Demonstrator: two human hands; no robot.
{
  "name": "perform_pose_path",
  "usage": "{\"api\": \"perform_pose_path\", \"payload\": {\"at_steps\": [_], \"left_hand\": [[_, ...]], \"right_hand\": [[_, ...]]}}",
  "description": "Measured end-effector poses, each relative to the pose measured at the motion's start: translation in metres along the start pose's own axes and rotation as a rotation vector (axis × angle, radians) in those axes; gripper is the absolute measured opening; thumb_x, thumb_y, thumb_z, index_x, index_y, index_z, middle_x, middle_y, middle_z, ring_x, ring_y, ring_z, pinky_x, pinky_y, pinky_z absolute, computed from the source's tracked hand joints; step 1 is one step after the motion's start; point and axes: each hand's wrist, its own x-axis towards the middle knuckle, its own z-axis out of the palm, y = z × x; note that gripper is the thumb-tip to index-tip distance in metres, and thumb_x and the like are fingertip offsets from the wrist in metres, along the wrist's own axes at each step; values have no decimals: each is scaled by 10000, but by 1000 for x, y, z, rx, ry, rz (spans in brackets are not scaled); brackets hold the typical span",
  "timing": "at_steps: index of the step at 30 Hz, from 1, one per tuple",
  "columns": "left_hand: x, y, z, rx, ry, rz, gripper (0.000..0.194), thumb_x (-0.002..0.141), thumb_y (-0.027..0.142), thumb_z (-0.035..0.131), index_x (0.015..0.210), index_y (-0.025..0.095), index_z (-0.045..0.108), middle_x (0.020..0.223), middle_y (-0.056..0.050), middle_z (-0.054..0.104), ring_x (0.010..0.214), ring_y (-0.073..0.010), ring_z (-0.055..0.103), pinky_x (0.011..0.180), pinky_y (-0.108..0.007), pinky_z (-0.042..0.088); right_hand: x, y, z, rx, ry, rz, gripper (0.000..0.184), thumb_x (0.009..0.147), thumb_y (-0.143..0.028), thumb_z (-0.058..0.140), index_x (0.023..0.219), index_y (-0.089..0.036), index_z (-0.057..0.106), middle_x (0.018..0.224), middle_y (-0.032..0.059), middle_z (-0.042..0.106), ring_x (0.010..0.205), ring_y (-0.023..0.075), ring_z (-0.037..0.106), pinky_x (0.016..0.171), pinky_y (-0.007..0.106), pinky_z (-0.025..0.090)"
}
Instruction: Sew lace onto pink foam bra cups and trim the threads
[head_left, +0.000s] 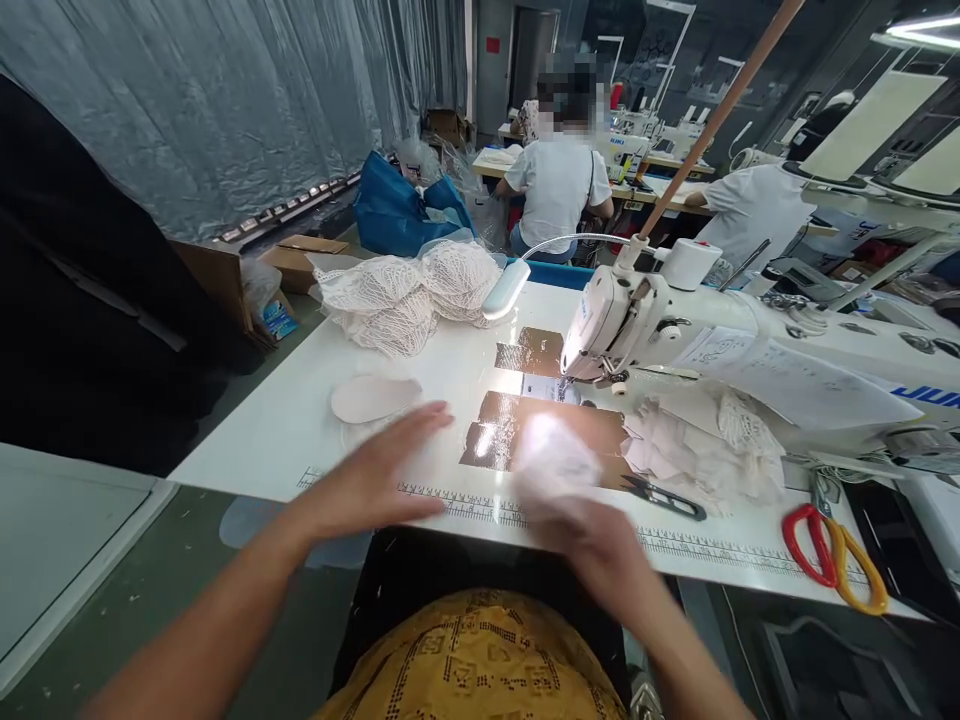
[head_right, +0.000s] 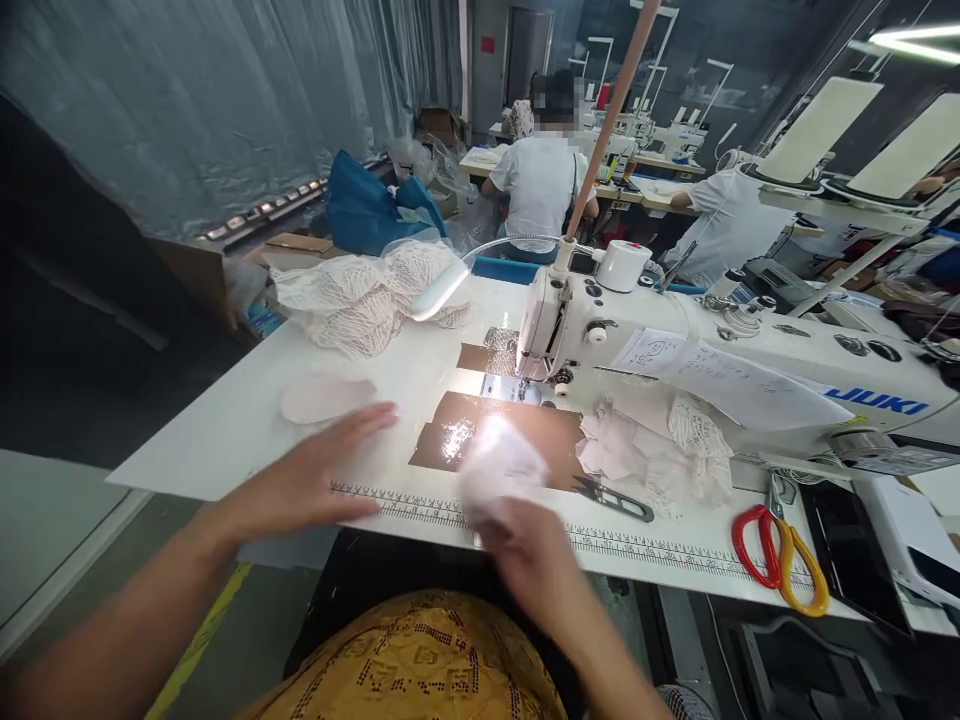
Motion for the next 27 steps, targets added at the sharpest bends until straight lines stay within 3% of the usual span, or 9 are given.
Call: {"api": "perform_pose_path", "payload": {"at_steps": [2, 4, 9, 11, 14, 17, 21, 25, 27], "left_hand": [[0, 26, 9, -279, -268, 143, 785, 733, 452, 727, 1421, 278, 391, 1357, -69, 539, 1177, -274, 557, 977, -342, 465], [-2, 39, 17, -416, -374, 149, 536, 821, 363, 643, 1331, 270, 505, 1174, -38, 655, 996, -219, 644, 838, -274, 510], [-7, 23, 20, -304, 96, -137, 257, 900, 331, 514, 1023, 174, 676, 972, -74, 687, 882, -222, 627, 726, -269, 486], [-6, 20, 24, -479, 73, -141, 278, 924, 358, 493, 973, 164, 685, 905, -68, 684, 828, -209, 629, 708, -269, 488], [-3, 33, 35, -954, -195, 105, 336, 935, 387, 502, 1157, 182, 649, 1013, -87, 671, 948, -234, 633, 829, -329, 503], [0, 48, 44, -1237, -384, 300, 676, 866, 459, 613, 1461, 287, 344, 1347, -128, 515, 1156, -293, 559, 954, -419, 467], [-3, 52, 44, -1298, -485, 234, 912, 794, 506, 686, 1490, 434, 102, 1548, -130, 248, 1108, -281, 613, 870, -372, 524], [-4, 54, 40, -1262, -555, 139, 1034, 772, 415, 733, 1477, 466, -22, 1544, -153, 253, 973, -244, 683, 759, -312, 556], [-4, 56, 41, -1221, -435, 129, 996, 814, 355, 694, 1486, 438, -36, 1477, -166, 373, 823, -171, 696, 669, -261, 550]], "right_hand": [[17, 2, 27, 146, -327, 23, 132, 862, -225, 548, 784, -205, 652, 725, -12, 681, 649, 144, 621, 579, 223, 476], [22, -1, 37, 154, -298, -2, 44, 812, -175, 587, 798, -196, 623, 733, -18, 657, 636, 124, 586, 572, 207, 448], [19, 3, 12, -44, 261, -60, 129, 713, -134, 645, 784, -216, 575, 775, -10, 648, 659, 132, 578, 567, 214, 426], [22, 10, 8, -45, 355, 44, 89, 754, -179, 636, 823, -219, 598, 786, -1, 644, 672, 142, 578, 574, 228, 428], [29, 18, 17, 225, 78, 242, 131, 828, -312, 606, 890, -200, 634, 791, 14, 634, 678, 149, 572, 591, 247, 446], [30, 23, 31, 625, -211, 434, 264, 788, -441, 657, 809, -179, 633, 666, -10, 596, 569, 120, 512, 530, 233, 425], [26, 28, 38, 845, -324, 531, 361, 718, -492, 720, 864, -162, 689, 668, 6, 640, 561, 134, 542, 521, 246, 437], [26, 29, 37, 749, -358, 434, 262, 767, -425, 693, 862, -183, 729, 763, 16, 689, 682, 176, 602, 633, 291, 486], [25, 27, 34, 623, -320, 388, 177, 756, -368, 711, 799, -197, 734, 756, 5, 692, 686, 182, 597, 650, 300, 494]]}}
